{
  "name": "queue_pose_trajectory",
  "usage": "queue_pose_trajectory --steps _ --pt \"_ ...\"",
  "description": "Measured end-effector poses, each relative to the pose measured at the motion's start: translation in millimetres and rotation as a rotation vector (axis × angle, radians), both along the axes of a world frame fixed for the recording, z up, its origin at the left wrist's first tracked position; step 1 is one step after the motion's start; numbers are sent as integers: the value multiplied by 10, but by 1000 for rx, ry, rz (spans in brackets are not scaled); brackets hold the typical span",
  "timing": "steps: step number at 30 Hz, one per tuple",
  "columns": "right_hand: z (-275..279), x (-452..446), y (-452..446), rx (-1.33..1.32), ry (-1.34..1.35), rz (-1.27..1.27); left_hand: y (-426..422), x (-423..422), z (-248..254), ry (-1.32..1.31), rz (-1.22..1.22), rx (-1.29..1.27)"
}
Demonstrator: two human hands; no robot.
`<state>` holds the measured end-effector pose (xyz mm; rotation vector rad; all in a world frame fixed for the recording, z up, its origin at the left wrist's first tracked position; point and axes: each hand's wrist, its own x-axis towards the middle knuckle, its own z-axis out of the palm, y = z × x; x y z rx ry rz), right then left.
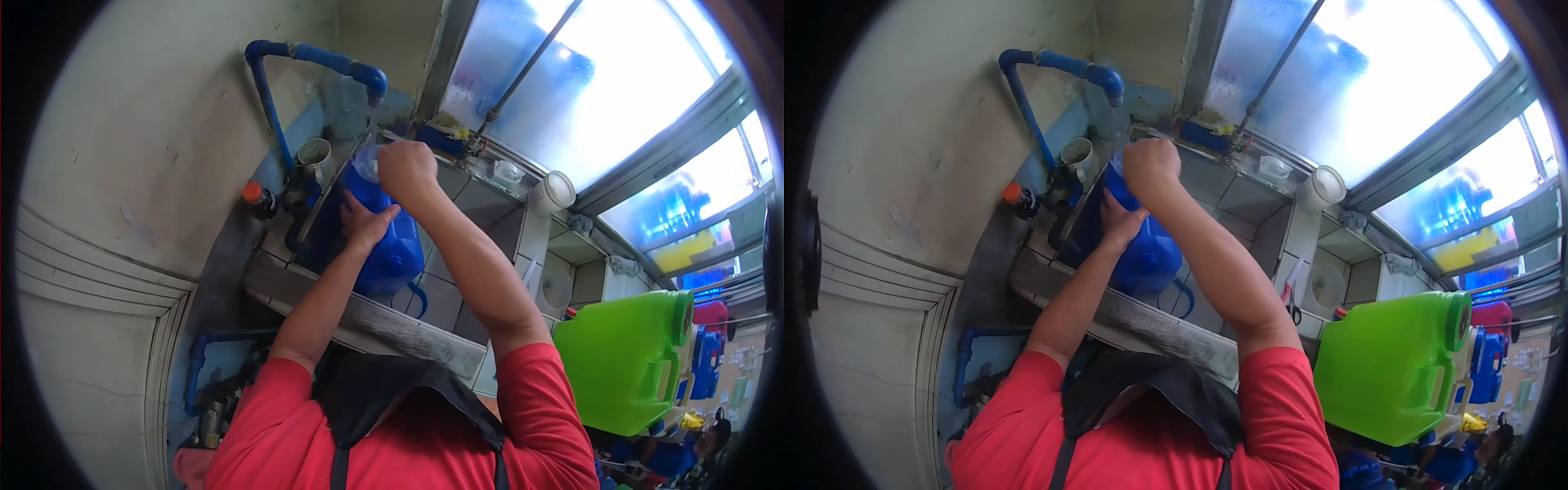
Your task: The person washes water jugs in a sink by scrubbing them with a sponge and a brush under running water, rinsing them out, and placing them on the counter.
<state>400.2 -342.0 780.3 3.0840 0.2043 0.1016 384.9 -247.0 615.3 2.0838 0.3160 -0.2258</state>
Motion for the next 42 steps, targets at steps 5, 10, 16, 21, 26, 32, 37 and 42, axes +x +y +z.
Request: queue_pose_trajectory --steps 5,10,16,21,26,32,37,42 --pt "-262 157 -162 214 37 -18 117 36 -87 -28 -11 -56" --pt "-82 -316 -713 241 74 -109 159 168 -249 -48 -34 -44" --pt "-788 -1295 -1736 539 -594 -511 377 620 51 -491 -327 426" --pt "-1908 -2255 -2594 573 -779 -1005 310 979 599 -913 -649 569" --pt "-2359 -2430 -2757 457 -660 -1134 168 1130 686 -786 -984 442" --pt "-2345 -2243 -2748 421 -615 -1076 206 1114 511 -856 -903 380" --pt "-2149 -2032 -2607 121 -798 -1025 248 1098 382 -694 -909 320" --pt "-1524 -1528 -1820 567 -667 -510 183 1006 489 -658 -952 431"
